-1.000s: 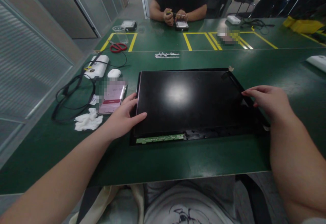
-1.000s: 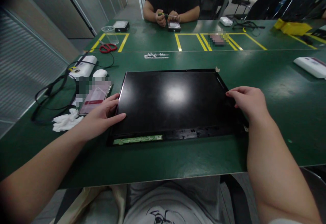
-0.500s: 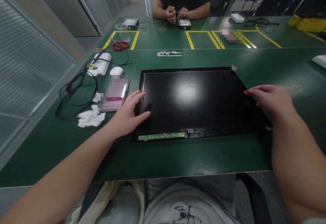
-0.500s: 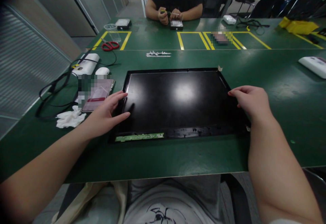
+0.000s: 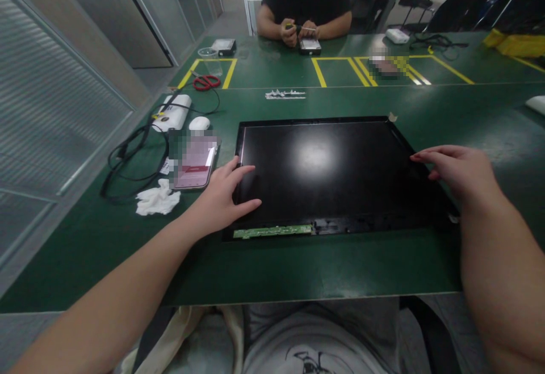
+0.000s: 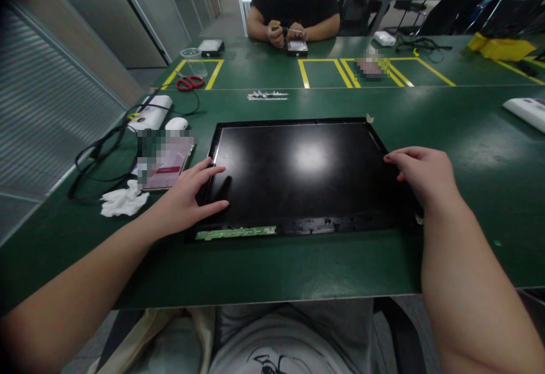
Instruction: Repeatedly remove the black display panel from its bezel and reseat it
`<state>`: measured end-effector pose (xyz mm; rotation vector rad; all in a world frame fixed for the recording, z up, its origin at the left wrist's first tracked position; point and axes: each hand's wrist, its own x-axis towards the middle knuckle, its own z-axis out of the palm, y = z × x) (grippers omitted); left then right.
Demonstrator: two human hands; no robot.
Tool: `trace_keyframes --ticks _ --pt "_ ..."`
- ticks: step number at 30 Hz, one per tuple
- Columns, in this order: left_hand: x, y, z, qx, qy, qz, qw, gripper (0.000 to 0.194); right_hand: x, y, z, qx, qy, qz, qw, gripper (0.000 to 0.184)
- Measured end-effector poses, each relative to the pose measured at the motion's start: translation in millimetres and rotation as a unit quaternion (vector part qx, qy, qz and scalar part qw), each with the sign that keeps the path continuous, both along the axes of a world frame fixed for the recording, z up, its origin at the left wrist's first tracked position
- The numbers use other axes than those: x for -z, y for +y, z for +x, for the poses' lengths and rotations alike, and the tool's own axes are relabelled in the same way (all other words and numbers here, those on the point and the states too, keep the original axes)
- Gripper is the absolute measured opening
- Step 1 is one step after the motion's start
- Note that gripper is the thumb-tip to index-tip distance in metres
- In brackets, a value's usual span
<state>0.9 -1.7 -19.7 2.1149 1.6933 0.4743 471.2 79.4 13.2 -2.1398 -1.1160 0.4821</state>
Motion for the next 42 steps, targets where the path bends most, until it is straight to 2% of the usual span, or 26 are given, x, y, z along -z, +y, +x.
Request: trace_keyframes --ticks 4,11,14,16,18,22,25,32,36,37,39,42 --pt "-3.8 0 1 0.014 0.022 0.001 1.000 0.083 -6.1 -3 -9 0.004 0.035 0.027 0.999 0.013" --pt "-19.0 -2 -2 0.068 0.077 -0.055 0.993 0.106 -5.4 -2 -10 0.021 0.012 0.008 1.000 0.012" --pt "-21.8 1 -11 0.093 0.076 -0.039 0.992 0.105 0.2 1 -3 0.014 -0.015 0.000 1.000 0.017" --pt "-22.5 3 -17 0.102 0.076 -0.001 0.992 0.104 4.5 3 2 0.003 -0.033 -0.004 0.999 0.020" --pt "-23.2 5 -21 0.131 0.068 0.037 0.988 0.098 8.1 5 7 -0.010 -0.047 -0.005 0.999 0.022" --pt "-25.4 4 -20 0.245 0.017 0.057 0.968 0.061 10.7 6 11 -0.009 -0.055 -0.005 0.998 0.022" --pt "-26.1 1 -15 0.291 -0.011 0.079 0.953 0.046 9.3 5 9 -0.001 -0.049 -0.007 0.999 0.020" --pt "-30.8 -2 -7 0.310 -0.018 0.097 0.945 0.039 5.0 4 1 0.009 -0.043 -0.004 0.999 0.016" --pt "-38.7 -6 -2 0.271 0.004 0.069 0.960 0.037 6.7 3 5 -0.002 -0.037 -0.002 0.999 0.014" --pt "-39.8 -6 -1 0.289 -0.005 0.087 0.954 0.036 7.5 3 7 -0.005 -0.037 -0.004 0.999 0.015" --pt "-40.0 -6 0 0.275 0.011 0.074 0.959 0.035 9.2 4 10 -0.007 -0.038 -0.007 0.999 0.016" --pt "-36.5 -5 -2 0.290 0.000 0.087 0.953 0.037 11.2 5 12 -0.008 -0.042 -0.005 0.999 0.020"
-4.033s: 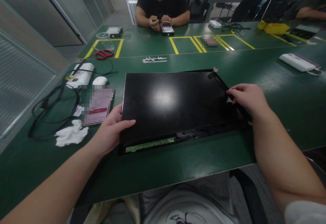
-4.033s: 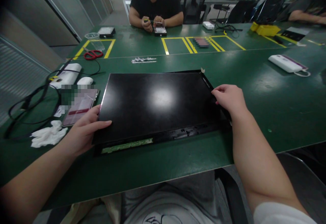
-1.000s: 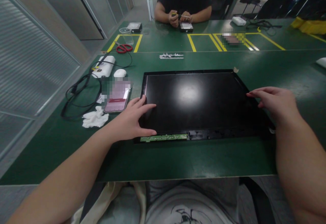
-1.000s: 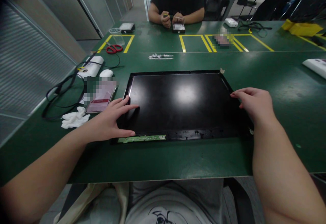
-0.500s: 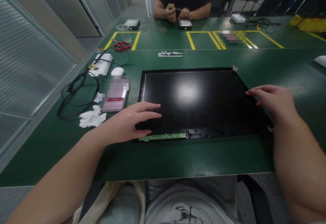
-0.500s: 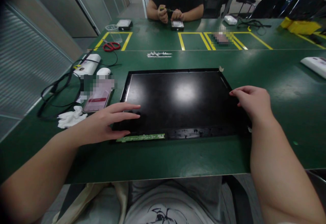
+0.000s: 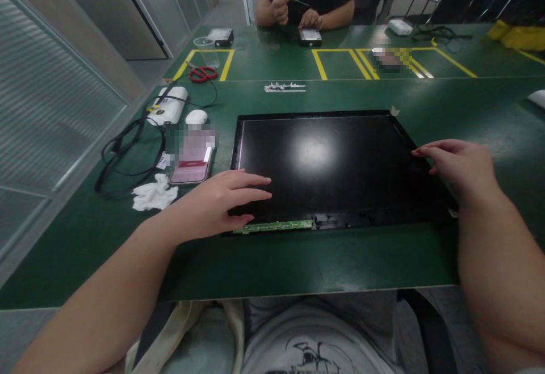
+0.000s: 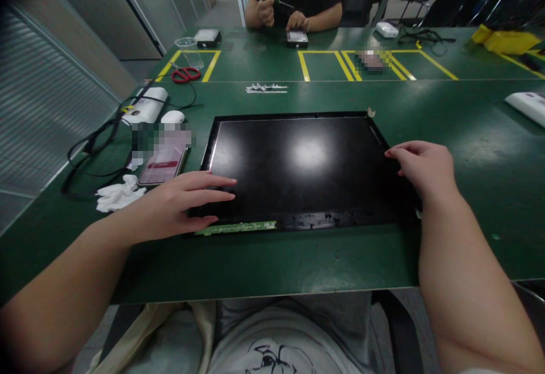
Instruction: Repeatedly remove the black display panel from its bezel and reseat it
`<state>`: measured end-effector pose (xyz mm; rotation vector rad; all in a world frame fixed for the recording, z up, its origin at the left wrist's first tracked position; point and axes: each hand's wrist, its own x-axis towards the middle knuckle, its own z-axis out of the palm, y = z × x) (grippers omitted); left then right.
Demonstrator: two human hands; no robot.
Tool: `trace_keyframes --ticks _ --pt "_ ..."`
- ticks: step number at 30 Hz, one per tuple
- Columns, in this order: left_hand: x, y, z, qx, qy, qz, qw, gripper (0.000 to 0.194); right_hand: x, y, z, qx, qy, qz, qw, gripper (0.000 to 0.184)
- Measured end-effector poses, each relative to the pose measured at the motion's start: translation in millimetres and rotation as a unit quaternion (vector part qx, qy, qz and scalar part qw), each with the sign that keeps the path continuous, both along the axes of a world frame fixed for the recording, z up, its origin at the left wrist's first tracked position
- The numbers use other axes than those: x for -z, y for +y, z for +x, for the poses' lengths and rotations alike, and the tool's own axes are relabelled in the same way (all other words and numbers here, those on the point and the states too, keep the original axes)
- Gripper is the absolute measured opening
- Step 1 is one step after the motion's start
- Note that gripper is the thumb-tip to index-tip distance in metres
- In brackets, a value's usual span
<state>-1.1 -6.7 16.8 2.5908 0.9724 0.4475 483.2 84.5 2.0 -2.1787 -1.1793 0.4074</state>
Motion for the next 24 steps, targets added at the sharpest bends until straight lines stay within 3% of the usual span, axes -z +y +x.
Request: trace_keyframes --ticks 13,15,21,24 --pt "1.6 2.3 -2.4 -0.011 0.004 -0.009 1.000 0.035 -3.4 0.6 -4.0 0.008 -0.017 -0.012 1.000 0.022" --pt "0.5 3.1 -2.3 -0.050 -0.005 -0.017 0.999 0.035 -2.6 0.8 -3.4 0.003 -0.012 -0.007 1.000 0.021" --pt "2.7 5.7 -3.5 -0.261 0.002 0.030 0.965 0.048 -5.7 -2.6 -8.1 0.007 -0.009 0.000 1.000 0.017" --pt "7.2 8.0 -5.4 -0.308 0.033 -0.006 0.951 0.057 -5.4 -3.1 -6.8 -0.002 -0.010 0.002 1.000 0.018"
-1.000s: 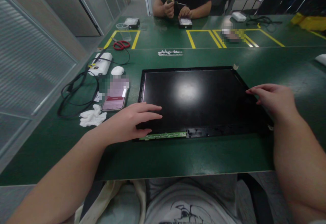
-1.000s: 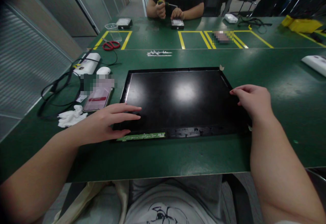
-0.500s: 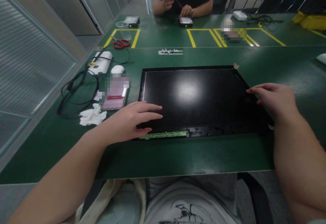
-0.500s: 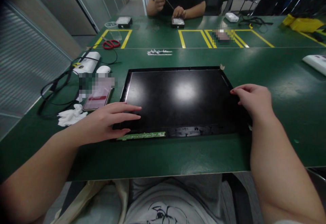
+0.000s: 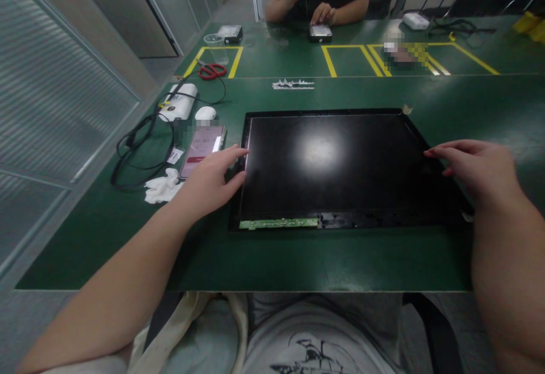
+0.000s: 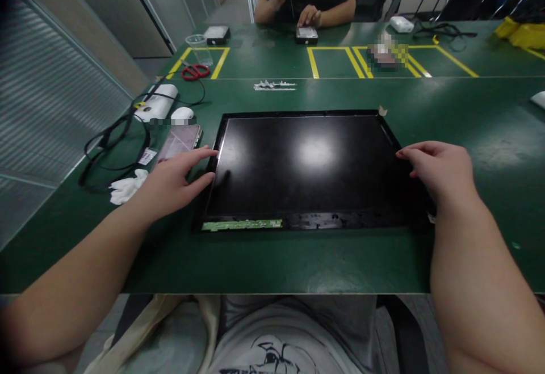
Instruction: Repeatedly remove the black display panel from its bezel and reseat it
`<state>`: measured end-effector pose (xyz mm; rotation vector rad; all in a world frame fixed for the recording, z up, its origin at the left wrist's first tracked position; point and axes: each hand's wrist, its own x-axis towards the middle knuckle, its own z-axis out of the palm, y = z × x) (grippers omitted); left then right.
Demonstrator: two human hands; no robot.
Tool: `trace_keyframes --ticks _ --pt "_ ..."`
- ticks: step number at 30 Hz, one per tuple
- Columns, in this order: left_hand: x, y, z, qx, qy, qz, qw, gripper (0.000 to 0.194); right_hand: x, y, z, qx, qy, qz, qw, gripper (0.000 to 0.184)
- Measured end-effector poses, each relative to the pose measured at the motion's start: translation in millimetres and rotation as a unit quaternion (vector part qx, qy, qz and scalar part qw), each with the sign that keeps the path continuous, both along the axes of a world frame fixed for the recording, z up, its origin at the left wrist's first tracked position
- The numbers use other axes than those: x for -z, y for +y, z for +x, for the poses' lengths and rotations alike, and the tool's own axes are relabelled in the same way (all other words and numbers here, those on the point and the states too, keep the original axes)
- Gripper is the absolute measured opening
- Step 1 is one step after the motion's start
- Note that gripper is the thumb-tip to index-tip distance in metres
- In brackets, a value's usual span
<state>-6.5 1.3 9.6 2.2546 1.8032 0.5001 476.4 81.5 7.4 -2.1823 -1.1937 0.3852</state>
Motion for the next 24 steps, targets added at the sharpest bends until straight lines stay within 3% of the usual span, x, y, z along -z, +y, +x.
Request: trace_keyframes --ticks 3,24 --pt "4.8 2 -1 -0.014 0.003 -0.036 0.999 0.057 -0.4 0 -1 -0.003 0.016 0.006 1.000 0.017" --pt "8.7 4 -2 -0.053 -0.075 -0.068 0.993 0.063 -9.9 -5 -19 0.066 0.058 0.015 0.996 0.024"
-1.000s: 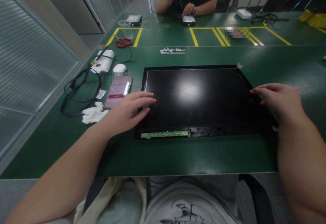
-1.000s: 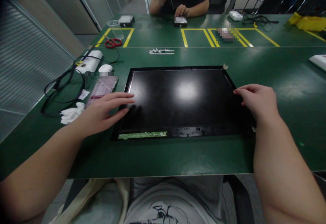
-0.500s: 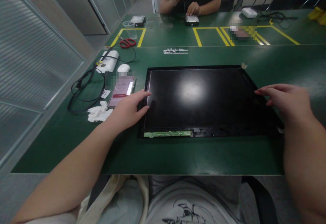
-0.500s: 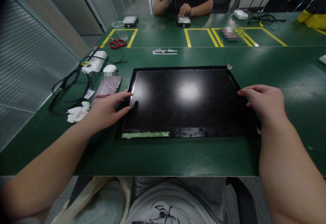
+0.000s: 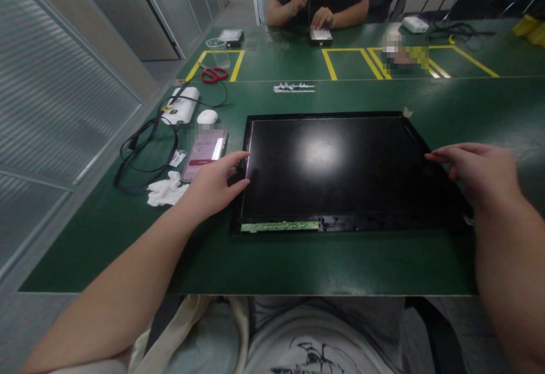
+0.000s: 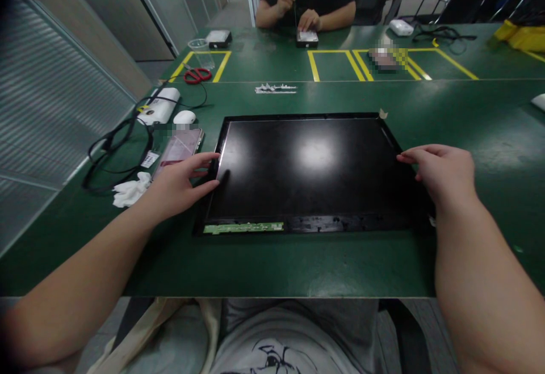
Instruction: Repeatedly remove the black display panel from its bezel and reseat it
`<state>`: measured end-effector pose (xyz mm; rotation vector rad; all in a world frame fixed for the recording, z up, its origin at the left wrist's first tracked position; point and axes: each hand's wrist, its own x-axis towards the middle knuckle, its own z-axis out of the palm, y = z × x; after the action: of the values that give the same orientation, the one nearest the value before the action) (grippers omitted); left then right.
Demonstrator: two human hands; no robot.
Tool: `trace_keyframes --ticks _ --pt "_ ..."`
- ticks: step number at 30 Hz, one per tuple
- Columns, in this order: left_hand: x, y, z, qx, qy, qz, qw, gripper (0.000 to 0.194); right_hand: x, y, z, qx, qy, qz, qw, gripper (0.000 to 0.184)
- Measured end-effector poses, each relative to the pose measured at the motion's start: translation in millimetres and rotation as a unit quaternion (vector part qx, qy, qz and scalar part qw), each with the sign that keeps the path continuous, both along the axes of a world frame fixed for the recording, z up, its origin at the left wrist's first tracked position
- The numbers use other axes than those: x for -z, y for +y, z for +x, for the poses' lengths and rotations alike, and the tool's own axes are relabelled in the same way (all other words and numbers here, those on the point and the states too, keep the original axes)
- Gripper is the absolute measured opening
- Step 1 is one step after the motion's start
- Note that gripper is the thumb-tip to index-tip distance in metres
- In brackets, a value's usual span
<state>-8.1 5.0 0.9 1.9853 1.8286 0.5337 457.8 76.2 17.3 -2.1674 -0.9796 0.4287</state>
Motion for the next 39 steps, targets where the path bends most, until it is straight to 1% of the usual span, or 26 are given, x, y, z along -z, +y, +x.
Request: trace_keyframes --ticks 6,14,19,22,26,31,34,39 --pt "4.2 1 -4 -0.004 -0.031 -0.001 1.000 0.069 -1.3 2 -3 0.013 0.055 0.018 0.998 0.014" --pt "4.5 1 -4 0.004 -0.058 -0.001 0.998 0.065 3.1 3 2 0.000 0.074 0.033 0.997 0.013" --pt "8.1 1 -5 0.006 -0.082 0.004 0.997 0.065 3.6 4 2 0.000 0.071 0.040 0.997 0.011" --pt "10.2 2 -6 0.006 -0.090 0.010 0.996 0.066 6.9 6 6 -0.003 0.071 0.045 0.996 0.013" --pt "11.0 2 -6 0.007 -0.095 0.012 0.995 0.066 11.1 8 11 -0.022 0.082 0.060 0.995 0.012" --pt "9.0 1 -5 0.002 -0.101 0.006 0.995 0.063 6.7 4 7 -0.007 0.059 0.037 0.998 0.015" --pt "8.0 1 -4 -0.004 -0.099 0.004 0.995 0.062 6.9 4 7 -0.006 0.055 0.030 0.998 0.017" --pt "8.0 1 -2 -0.003 -0.061 0.004 0.998 0.063 11.2 8 14 -0.023 0.076 0.051 0.996 0.017"
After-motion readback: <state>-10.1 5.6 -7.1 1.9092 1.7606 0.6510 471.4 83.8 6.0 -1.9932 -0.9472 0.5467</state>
